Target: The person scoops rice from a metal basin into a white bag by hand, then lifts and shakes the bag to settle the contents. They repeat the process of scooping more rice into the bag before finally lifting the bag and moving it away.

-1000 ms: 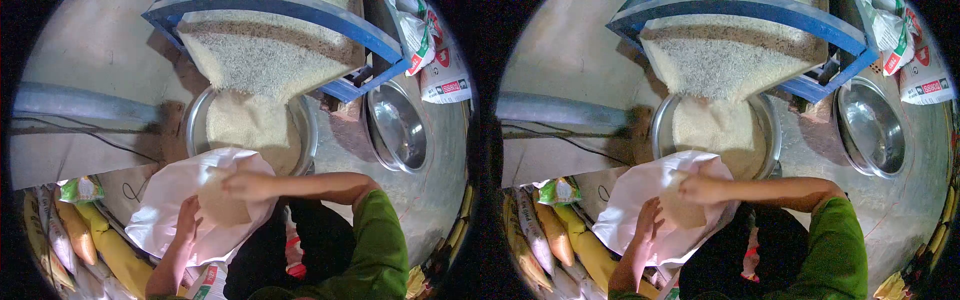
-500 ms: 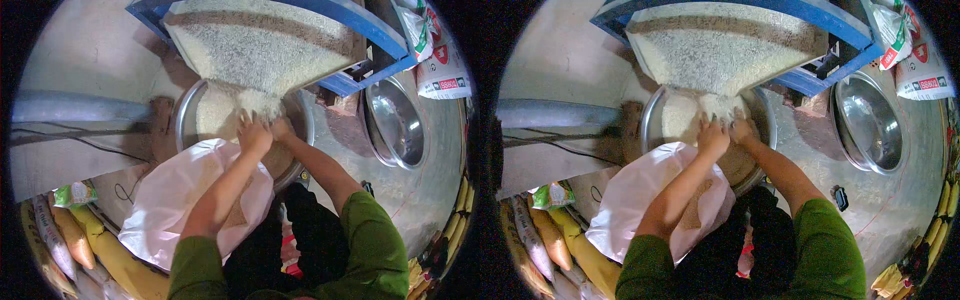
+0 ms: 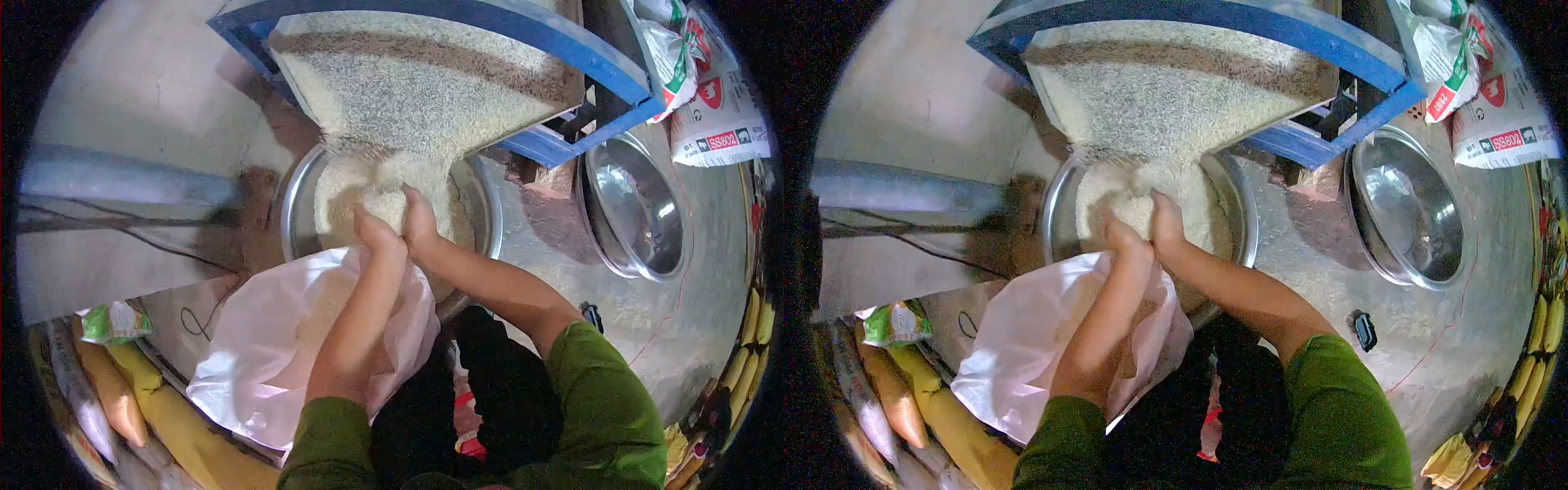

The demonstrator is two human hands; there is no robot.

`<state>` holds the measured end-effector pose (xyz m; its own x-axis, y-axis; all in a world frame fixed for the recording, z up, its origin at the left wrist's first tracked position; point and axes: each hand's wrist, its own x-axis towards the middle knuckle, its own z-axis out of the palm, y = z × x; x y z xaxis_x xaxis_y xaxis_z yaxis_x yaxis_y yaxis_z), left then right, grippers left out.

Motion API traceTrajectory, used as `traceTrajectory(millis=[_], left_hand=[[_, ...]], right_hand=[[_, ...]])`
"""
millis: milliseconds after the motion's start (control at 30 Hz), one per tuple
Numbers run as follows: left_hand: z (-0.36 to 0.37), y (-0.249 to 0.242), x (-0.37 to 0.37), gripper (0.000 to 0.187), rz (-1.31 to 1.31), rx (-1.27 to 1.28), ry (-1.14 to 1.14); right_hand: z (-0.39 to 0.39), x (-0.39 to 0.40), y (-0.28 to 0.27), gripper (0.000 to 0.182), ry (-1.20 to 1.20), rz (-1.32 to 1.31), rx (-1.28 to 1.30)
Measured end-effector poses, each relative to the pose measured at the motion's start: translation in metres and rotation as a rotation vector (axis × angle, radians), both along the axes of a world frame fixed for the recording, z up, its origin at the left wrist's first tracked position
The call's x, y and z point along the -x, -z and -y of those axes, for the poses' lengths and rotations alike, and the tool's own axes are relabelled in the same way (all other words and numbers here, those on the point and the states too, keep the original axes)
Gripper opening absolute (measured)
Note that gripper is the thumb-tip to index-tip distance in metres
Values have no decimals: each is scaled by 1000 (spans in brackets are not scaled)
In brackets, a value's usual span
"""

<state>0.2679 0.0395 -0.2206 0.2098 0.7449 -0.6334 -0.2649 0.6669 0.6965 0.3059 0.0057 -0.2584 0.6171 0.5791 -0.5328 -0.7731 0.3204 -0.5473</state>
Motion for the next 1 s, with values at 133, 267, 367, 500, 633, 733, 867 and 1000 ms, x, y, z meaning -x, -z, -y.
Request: traceTrajectory(millis=[133, 267, 367, 500, 633, 733, 867, 1000], left_hand=[[-11, -51, 53, 45, 102, -45, -20], [7, -79, 160, 42, 47, 20, 84], [26, -138, 211, 42, -158, -118, 496], [24, -149, 213, 54, -573, 134, 369], [16, -154, 132, 50, -696, -431, 995], [-2, -73, 73, 46, -904, -1031, 1314], [-29, 83, 24, 45, -1259, -1330, 1058], [-9, 95, -12, 46, -1275, -1038, 764]], right_hand=[[5, 52, -82, 34, -47, 628, 346], [30, 92, -130, 25, -729, 506, -8], [34, 99, -145, 21, -1200, 1124, -155], [39, 54, -120, 23, -917, 1295, 5], [42, -21, -47, 23, -798, 1333, 683], [58, -57, -6, 33, -1225, 1454, 1001], [59, -53, 124, 52, -1073, 1957, 1169], [57, -49, 79, 48, -1070, 1252, 1137]])
